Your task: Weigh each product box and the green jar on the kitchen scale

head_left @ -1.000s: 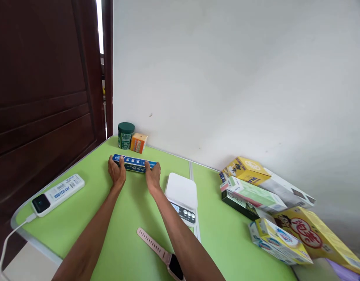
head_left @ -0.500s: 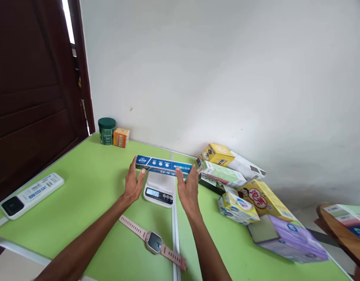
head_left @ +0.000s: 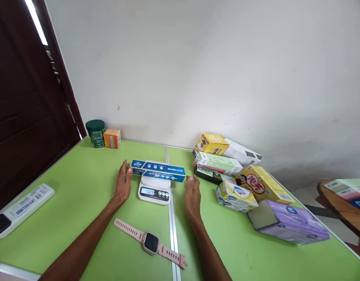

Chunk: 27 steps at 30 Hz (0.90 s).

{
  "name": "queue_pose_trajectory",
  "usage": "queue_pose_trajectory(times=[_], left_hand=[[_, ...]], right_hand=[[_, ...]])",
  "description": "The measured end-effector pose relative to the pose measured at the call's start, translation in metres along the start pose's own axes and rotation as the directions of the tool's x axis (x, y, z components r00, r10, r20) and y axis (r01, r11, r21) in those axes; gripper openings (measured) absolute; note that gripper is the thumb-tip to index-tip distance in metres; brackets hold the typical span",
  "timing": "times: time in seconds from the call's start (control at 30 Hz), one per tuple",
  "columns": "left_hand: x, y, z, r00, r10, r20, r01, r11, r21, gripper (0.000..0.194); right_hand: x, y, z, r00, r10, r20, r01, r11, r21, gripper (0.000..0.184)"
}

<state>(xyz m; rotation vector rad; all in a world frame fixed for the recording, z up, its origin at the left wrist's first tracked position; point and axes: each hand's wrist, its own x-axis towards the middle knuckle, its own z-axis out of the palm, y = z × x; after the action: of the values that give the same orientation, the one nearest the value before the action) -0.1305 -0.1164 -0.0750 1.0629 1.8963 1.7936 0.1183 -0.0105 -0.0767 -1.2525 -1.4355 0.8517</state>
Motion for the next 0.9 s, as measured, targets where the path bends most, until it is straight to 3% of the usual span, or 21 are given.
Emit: queue_pose_trajectory(times=[0.13, 0.4, 0.9], left_hand=[[0.008, -0.014, -0.002, 0.99, -0.137, -0.04, 0.131, 0.984, -0.12, 0.087], [0.012, -0.019, -0.004, 0.991, -0.11, -0.074, 0.102, 0.99, -0.1, 0.079], [0.017, -0.024, -0.007, 0.996, -0.086, -0.026, 0.085, 0.996, -0.03, 0.075]], right_hand=[[0.001, 0.011, -0.002, 0.999, 0.02, -0.034, -0.02, 1.0, -0.013, 0.093], [0.003, 0.01, -0.001, 0.998, -0.012, -0.065, 0.011, 1.0, -0.016, 0.077], [0.006, 0.017, 0.0, 0.998, -0.068, 0.006, 0.067, 0.997, 0.036, 0.067]])
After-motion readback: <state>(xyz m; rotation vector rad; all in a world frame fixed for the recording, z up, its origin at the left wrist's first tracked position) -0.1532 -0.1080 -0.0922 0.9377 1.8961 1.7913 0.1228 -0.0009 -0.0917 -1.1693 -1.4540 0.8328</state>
